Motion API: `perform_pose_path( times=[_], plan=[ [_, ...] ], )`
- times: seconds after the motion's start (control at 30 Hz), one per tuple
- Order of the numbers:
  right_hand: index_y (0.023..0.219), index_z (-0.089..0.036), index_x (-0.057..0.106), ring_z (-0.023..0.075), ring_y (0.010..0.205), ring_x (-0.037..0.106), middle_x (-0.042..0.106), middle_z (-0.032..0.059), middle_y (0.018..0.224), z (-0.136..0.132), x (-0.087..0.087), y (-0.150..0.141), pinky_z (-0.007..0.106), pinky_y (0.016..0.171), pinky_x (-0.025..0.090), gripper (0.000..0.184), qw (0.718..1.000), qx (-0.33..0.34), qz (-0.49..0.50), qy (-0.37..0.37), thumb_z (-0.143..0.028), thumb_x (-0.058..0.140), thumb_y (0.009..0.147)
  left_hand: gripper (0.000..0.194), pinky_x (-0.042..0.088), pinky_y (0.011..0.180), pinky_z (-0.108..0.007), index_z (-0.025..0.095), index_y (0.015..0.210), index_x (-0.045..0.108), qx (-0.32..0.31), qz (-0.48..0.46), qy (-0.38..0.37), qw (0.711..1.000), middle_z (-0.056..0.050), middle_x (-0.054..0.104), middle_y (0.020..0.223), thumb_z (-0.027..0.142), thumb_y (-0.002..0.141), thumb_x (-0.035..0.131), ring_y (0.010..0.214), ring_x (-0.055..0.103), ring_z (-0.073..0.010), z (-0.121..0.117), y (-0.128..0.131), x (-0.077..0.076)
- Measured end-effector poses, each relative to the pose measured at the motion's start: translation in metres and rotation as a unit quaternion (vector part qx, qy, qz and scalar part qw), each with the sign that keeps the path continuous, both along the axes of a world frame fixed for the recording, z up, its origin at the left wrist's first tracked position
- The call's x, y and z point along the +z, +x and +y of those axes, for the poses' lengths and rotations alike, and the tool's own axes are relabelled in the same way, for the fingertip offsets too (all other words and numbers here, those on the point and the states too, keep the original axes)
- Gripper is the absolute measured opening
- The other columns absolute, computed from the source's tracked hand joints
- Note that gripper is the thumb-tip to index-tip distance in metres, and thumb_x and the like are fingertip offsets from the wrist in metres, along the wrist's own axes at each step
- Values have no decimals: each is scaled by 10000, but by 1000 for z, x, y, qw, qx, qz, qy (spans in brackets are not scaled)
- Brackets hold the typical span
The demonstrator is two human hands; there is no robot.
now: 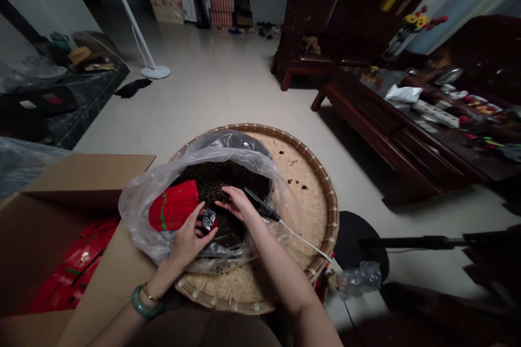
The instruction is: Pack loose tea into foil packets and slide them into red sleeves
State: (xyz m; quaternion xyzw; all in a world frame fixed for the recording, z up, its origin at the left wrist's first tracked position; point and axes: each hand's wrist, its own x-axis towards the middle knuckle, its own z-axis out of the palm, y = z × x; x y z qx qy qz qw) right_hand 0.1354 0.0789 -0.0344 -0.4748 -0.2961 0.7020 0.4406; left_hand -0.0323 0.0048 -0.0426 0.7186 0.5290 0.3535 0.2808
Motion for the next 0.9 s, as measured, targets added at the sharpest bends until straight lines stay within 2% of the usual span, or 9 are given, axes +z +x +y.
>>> perform_pose_path(
  times=[0.17,0.33,0.5,0.67,0.8,0.9],
  plan=[
    [872,-147,553,179,840,663,678,67,844,-3,10,2,375,845,530,168,992,6,123,-40,-298,496,827,665,555,573,-231,190,1362,354,2,7,10,1000,-98,613,1083,325,773,632,669,636,-134,0,-1,-1],
    [921,-136,560,211,802,678,702,72,791,-5,14,4,415,793,541,295,946,-33,298,-125,-343,351,906,699,551,552,-214,205,1373,312,6,0,25,1000,-96,619,1098,298,766,645,650,647,-119,0,-1,-6],
    [969,-114,567,200,810,679,712,91,842,-8,11,3,387,769,541,256,932,-44,333,-137,-219,346,892,825,544,532,-219,245,1411,184,13,15,29,999,-86,631,1109,288,743,666,653,667,-124,0,-1,-7],
    [1006,-158,567,225,866,671,713,82,872,-11,10,3,448,757,531,253,924,-37,354,-141,-243,372,870,808,541,534,-224,249,1409,188,7,29,27,999,-89,638,1102,275,752,659,628,665,-122,-1,-1,-4],
    [974,-106,578,210,839,675,714,111,840,-12,10,2,395,772,533,272,919,-84,352,-155,-222,355,869,789,546,559,-233,243,1401,214,5,34,30,999,-97,632,1113,285,752,661,653,669,-129,-2,-2,-4],
    [991,-112,579,198,798,678,718,95,829,-13,10,2,400,777,529,261,922,-92,342,-157,-206,371,865,788,546,563,-236,237,1399,219,3,38,27,999,-99,632,1113,285,751,664,658,671,-133,-2,-2,-4]
  ],
)
